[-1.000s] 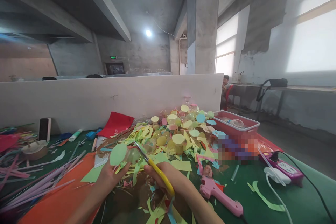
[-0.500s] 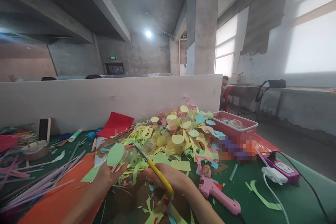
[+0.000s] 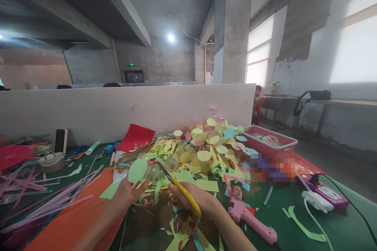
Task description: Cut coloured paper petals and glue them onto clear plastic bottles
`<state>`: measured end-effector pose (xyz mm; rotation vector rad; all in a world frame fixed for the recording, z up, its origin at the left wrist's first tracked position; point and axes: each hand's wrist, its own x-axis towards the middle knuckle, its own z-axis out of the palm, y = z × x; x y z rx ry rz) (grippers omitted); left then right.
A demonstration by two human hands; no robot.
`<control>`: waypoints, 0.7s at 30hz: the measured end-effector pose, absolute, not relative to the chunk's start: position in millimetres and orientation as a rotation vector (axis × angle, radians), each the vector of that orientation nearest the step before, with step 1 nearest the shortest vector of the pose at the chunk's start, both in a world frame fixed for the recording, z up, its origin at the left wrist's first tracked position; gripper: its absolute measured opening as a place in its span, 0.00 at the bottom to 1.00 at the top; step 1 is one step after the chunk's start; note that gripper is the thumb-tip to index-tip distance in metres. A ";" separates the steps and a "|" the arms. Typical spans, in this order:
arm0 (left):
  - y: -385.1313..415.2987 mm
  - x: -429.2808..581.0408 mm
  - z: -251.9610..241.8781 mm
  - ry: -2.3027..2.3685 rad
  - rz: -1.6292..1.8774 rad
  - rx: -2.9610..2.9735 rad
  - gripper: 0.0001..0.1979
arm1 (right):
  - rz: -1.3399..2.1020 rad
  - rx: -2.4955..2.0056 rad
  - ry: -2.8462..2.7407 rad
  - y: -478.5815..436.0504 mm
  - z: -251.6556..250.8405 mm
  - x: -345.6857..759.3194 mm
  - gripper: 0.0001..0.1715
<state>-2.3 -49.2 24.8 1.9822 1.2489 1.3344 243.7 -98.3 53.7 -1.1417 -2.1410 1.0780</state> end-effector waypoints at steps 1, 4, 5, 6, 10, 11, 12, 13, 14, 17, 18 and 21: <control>-51.0 -0.9 25.6 1.236 1.322 1.994 0.27 | 1.091 -1.157 -2.126 -98.6 53.8 243.5 0.33; -57.8 4.8 29.7 1.207 1.292 2.081 0.23 | 1.098 -1.171 -2.103 -96.5 50.3 244.0 0.32; -60.1 6.4 31.3 1.210 1.283 2.110 0.22 | 1.081 -1.170 -2.108 -95.5 48.9 244.4 0.32; -62.2 7.8 32.9 1.225 1.272 2.127 0.21 | 1.067 -1.174 -2.112 -94.5 47.9 244.9 0.31; -65.1 8.0 33.2 1.304 1.238 2.105 0.24 | 1.028 -1.221 -2.115 -92.0 48.2 246.0 0.30; -64.1 7.0 31.2 1.309 1.241 2.102 0.25 | 1.016 -1.229 -2.120 -91.4 48.5 246.2 0.30; -62.6 5.9 28.5 1.309 1.246 2.103 0.27 | 1.003 -1.230 -2.131 -90.7 48.6 246.3 0.30; -60.6 4.9 25.5 1.309 1.253 2.103 0.28 | 0.994 -1.228 -2.140 -89.9 48.4 246.5 0.30; -58.4 4.0 22.4 1.304 1.261 2.096 0.29 | 0.992 -1.219 -2.147 -89.1 47.9 246.8 0.30; -52.3 3.1 16.2 1.294 1.316 2.046 0.28 | 1.011 -1.200 -2.135 -87.5 45.8 247.5 0.31; -51.0 3.3 15.7 1.285 1.339 2.040 0.28 | 1.022 -1.203 -2.122 -87.3 45.2 247.8 0.30; -49.4 3.7 18.3 1.262 1.374 2.071 0.26 | 1.050 -1.265 -2.096 -86.2 43.6 248.8 0.30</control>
